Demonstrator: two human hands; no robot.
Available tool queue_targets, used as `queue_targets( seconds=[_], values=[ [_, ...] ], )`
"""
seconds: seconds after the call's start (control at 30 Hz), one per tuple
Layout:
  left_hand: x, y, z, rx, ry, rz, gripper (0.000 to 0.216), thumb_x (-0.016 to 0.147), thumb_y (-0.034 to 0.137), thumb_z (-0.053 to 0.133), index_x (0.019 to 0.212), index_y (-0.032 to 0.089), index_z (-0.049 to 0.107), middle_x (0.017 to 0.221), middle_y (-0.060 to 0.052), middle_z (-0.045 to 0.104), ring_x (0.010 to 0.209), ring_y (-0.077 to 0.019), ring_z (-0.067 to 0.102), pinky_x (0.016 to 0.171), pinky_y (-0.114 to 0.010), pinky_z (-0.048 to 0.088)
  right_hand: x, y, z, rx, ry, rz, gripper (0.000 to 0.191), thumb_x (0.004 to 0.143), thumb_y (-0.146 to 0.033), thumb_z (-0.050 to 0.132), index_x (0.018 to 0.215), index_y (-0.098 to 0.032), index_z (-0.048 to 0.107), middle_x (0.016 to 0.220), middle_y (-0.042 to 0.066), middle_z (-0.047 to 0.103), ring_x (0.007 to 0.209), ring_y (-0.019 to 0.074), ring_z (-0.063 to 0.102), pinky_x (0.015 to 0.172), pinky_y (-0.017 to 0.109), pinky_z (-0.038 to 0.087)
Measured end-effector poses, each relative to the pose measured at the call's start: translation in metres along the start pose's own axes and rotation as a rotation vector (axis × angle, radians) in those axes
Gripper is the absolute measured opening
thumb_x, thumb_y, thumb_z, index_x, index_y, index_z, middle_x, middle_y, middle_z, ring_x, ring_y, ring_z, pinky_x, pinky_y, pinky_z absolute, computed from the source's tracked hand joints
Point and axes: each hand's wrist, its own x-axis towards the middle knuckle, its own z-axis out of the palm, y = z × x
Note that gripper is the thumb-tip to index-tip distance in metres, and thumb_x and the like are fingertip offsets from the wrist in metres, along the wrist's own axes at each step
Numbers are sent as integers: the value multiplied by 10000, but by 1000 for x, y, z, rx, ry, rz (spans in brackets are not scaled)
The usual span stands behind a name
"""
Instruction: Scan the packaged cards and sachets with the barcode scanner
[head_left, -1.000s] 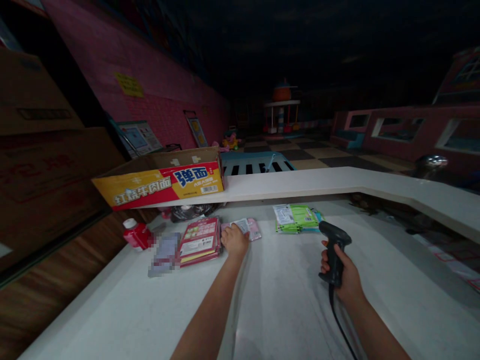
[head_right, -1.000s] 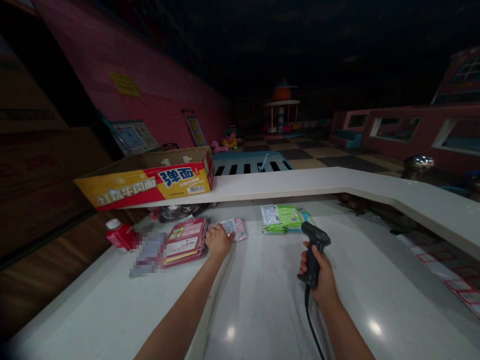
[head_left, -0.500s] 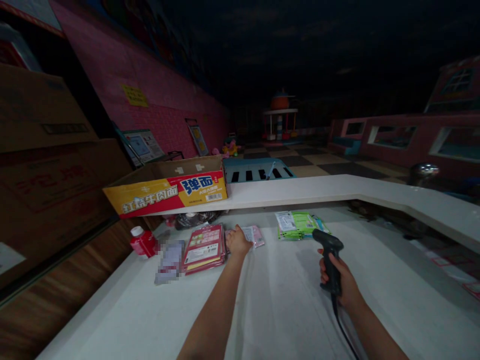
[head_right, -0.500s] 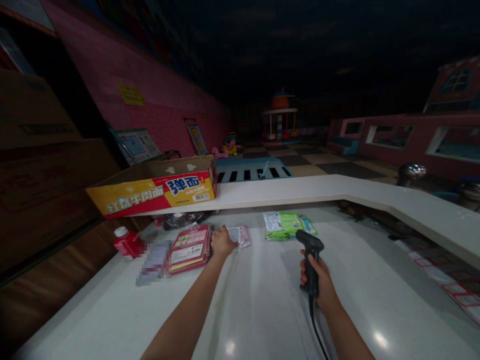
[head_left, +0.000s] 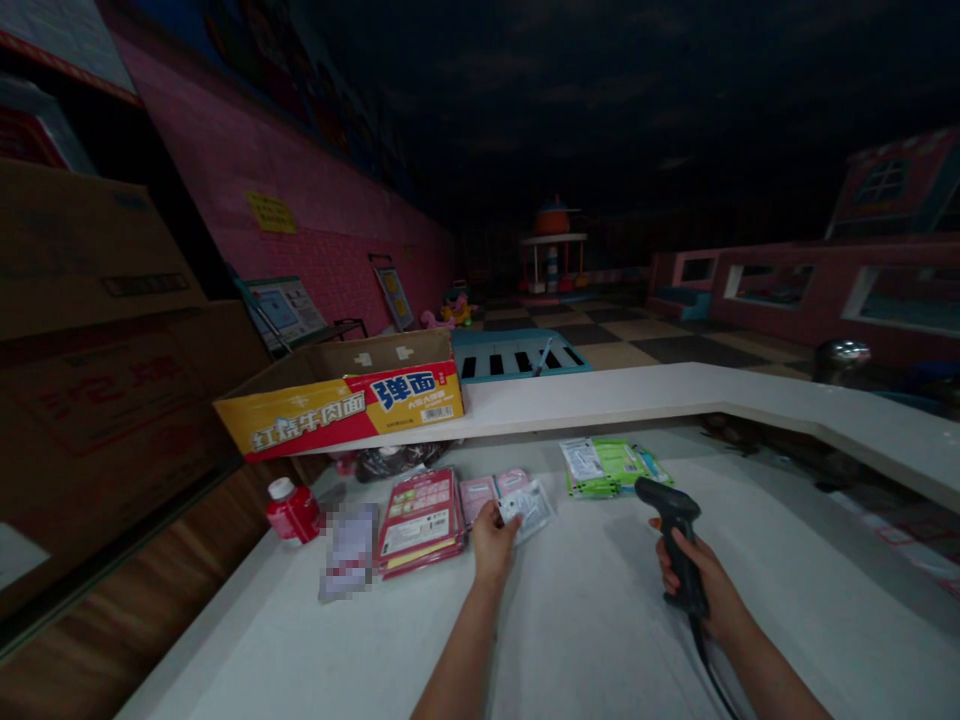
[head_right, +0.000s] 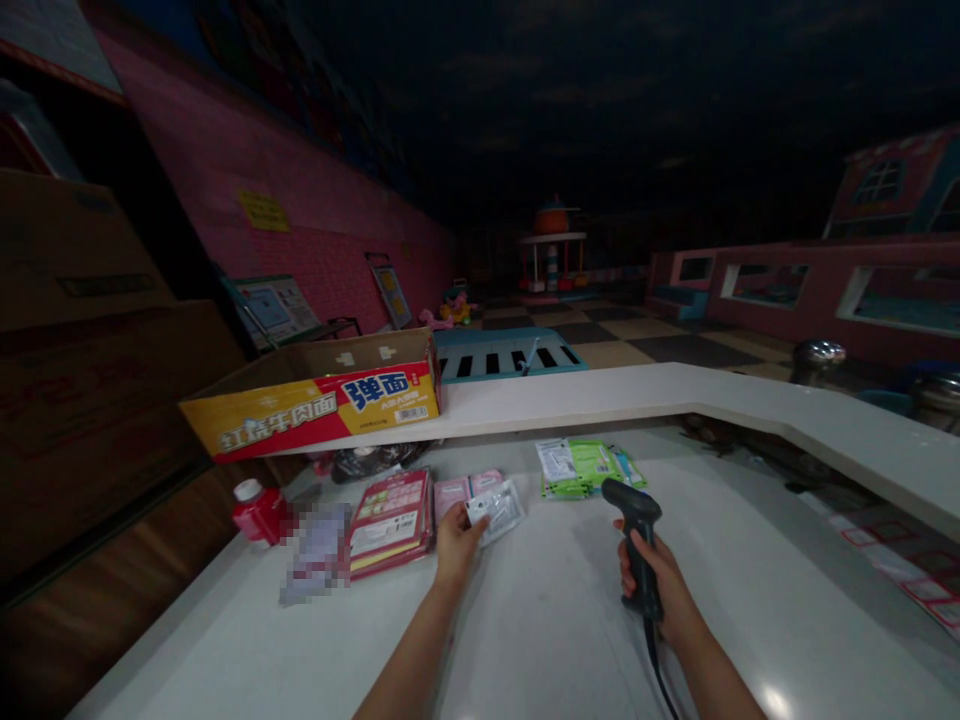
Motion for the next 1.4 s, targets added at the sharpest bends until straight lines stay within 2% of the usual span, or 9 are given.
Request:
queue_targets(
  seconds=[0.07,0.2,0.37,0.47,0.63,0.87,1.1,1.23,1.4],
  values=[
    [-7,-7,0,-70,-10,26,201,684,308,688,792,167,592,732,-25,669,722,-192,639,660,-280,488,0,0,1,-47,4,20,481,693,-526,786,999,-184,642,563,-48,558,379,99,455,355,217,360],
    [-11,-13,-3,-9,19,86,227,737,388,613,813,175,608,762,-32,666,748,-196,619,689,-290,478,-1,2,8,-155,7,55,465,709,-527,774,1009,-193,652,555,-50,562,357,93,453,338,209,364],
    [-10,-16,-5,102,43,115,244,767,412,543,815,180,602,754,-32,643,716,-184,579,675,-282,452,-12,9,32,-342,-103,68,430,729,-515,754,1014,-209,653,552,-51,568,319,103,467,313,221,387],
    [-11,-17,-5,155,56,111,250,772,436,539,784,191,585,718,-19,617,681,-178,556,643,-273,434,-25,12,48,-422,-135,1,428,725,-509,747,1009,-203,654,491,-67,530,292,96,444,292,196,342],
    [-13,-13,-4,142,53,115,235,774,418,535,806,191,586,733,-16,619,683,-171,554,648,-266,436,-43,12,58,-515,-166,-8,441,725,-522,733,1014,-200,653,489,-67,533,293,97,442,305,202,336],
    [-14,-10,-3,10,3,107,175,769,323,516,843,184,592,771,-31,644,725,-183,578,666,-277,449,-49,10,57,-494,-160,-7,428,759,-530,707,1023,-203,626,475,-79,518,301,95,440,326,207,333],
    [-12,-12,-3,93,42,111,166,748,346,552,793,187,571,722,-12,599,678,-165,526,648,-262,411,-48,7,53,-432,-155,38,438,779,-518,712,1062,-196,620,508,-67,544,309,86,463,335,194,353],
    [-11,-17,-2,88,32,108,192,745,375,558,780,186,559,698,0,570,654,-157,505,623,-253,387,-34,8,37,-308,-181,86,464,754,-527,737,1073,-210,619,568,-58,567,308,83,462,318,206,372],
    [-9,-22,-2,92,55,115,197,757,387,562,764,197,510,663,25,517,627,-143,478,595,-239,355,-12,9,6,-79,-210,130,443,789,-517,715,1092,-206,626,586,-55,546,338,65,428,338,201,367]
  ],
)
